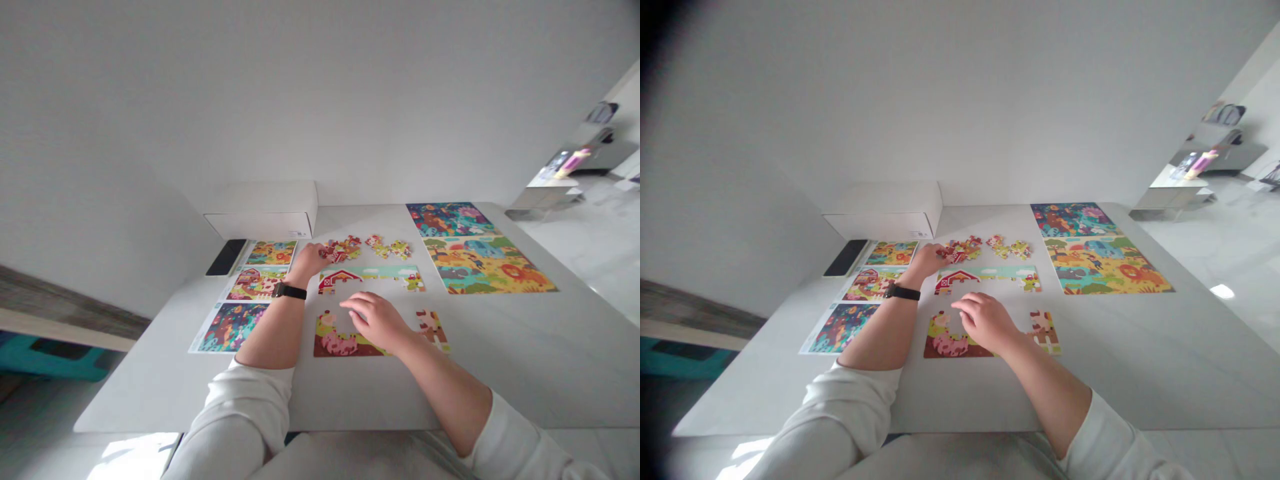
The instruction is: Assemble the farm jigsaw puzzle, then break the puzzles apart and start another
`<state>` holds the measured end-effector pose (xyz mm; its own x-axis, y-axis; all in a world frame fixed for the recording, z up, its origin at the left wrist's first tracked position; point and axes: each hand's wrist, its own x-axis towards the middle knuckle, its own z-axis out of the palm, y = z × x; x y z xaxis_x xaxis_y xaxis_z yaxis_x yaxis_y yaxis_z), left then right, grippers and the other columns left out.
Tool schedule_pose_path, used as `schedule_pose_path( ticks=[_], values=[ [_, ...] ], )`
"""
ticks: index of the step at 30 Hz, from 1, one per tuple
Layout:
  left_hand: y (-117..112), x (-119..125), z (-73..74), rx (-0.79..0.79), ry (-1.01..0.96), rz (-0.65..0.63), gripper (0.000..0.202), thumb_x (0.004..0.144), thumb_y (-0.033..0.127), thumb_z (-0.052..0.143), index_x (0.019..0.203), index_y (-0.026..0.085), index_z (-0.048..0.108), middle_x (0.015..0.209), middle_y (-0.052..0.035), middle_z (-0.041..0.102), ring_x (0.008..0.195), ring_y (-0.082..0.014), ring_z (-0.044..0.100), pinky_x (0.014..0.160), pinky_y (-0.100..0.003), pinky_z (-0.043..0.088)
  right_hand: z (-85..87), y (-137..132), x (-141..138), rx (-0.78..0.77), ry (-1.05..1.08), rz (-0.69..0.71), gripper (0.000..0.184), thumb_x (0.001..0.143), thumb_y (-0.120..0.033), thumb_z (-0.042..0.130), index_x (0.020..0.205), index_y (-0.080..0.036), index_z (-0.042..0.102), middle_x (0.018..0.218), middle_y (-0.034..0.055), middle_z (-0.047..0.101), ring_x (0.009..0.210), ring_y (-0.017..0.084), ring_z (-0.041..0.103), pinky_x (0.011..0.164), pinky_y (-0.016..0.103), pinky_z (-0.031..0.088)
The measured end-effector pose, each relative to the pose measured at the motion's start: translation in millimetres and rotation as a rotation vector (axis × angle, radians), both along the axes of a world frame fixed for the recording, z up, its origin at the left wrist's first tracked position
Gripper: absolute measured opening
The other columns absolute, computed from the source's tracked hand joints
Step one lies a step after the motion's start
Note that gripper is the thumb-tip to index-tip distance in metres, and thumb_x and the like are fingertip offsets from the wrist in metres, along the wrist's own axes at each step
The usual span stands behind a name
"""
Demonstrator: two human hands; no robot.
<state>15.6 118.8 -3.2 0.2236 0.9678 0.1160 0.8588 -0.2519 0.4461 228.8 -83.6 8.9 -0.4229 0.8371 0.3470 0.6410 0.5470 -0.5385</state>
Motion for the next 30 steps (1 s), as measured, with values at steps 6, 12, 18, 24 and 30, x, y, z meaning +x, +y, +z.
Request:
schedule_pose_path(
  ticks=[6,12,18,24,30],
  values=[
    [2,-13,4.8,-0.009,-0.228,0.153,0.026,0.078,0.018,0.075,0.104,0.019,0.072,0.1,-0.0062,0.077,0.09,-0.0202,0.07,0.082,-0.029,0.051,-4.2,4,4,-0.01,-0.006,-0.019,0.034,0.1,-0.011,0.058,0.124,-0.025,0.076,0.118,0.0068,0.078,0.108,0.022,0.073,0.099,0.039,0.059],
    [11,-20,8.6,-0.107,-0.694,0.267,0.032,0.077,0.011,0.073,0.108,0.018,0.067,0.09,-0.0033,0.074,0.075,-0.0151,0.069,0.074,-0.029,0.056,-5.6,6,6,-0.023,-0.008,-0.024,0.033,0.1,-0.011,0.057,0.123,-0.025,0.077,0.116,0.0066,0.079,0.107,0.022,0.073,0.099,0.039,0.058],
    [8,-10,11.2,-0.262,-1.026,0.158,0.029,0.073,0.011,0.08,0.097,0.015,0.065,0.086,-0.0027,0.072,0.079,-0.0147,0.071,0.08,-0.035,0.065,-6.4,6,5,-0.044,-0.023,-0.02,0.033,0.1,-0.012,0.058,0.123,-0.025,0.077,0.117,0.007,0.079,0.109,0.023,0.074,0.099,0.04,0.059],
    [6,9,3.9,-0.317,-1.087,0.02,0.026,0.078,0.01,0.08,0.101,0.014,0.07,0.096,-0.0068,0.076,0.087,-0.0163,0.074,0.094,-0.043,0.066,25.8,11,28,-0.005,0.047,-0.04,0.037,0.102,-0.018,0.058,0.133,-0.031,0.073,0.13,0.005,0.076,0.119,0.021,0.072,0.108,0.041,0.056],
    [8,8,-0.8,-0.144,-0.755,-0.162,0.052,0.089,0.007,0.062,0.141,0.017,0.065,0.136,-0.0162,0.074,0.126,-0.0239,0.07,0.114,-0.044,0.054,40.4,57,52,-0.048,-0.269,-0.055,0.034,0.1,-0.02,0.063,0.131,-0.026,0.076,0.13,0.0093,0.075,0.12,0.025,0.071,0.108,0.042,0.056]
  ],
)
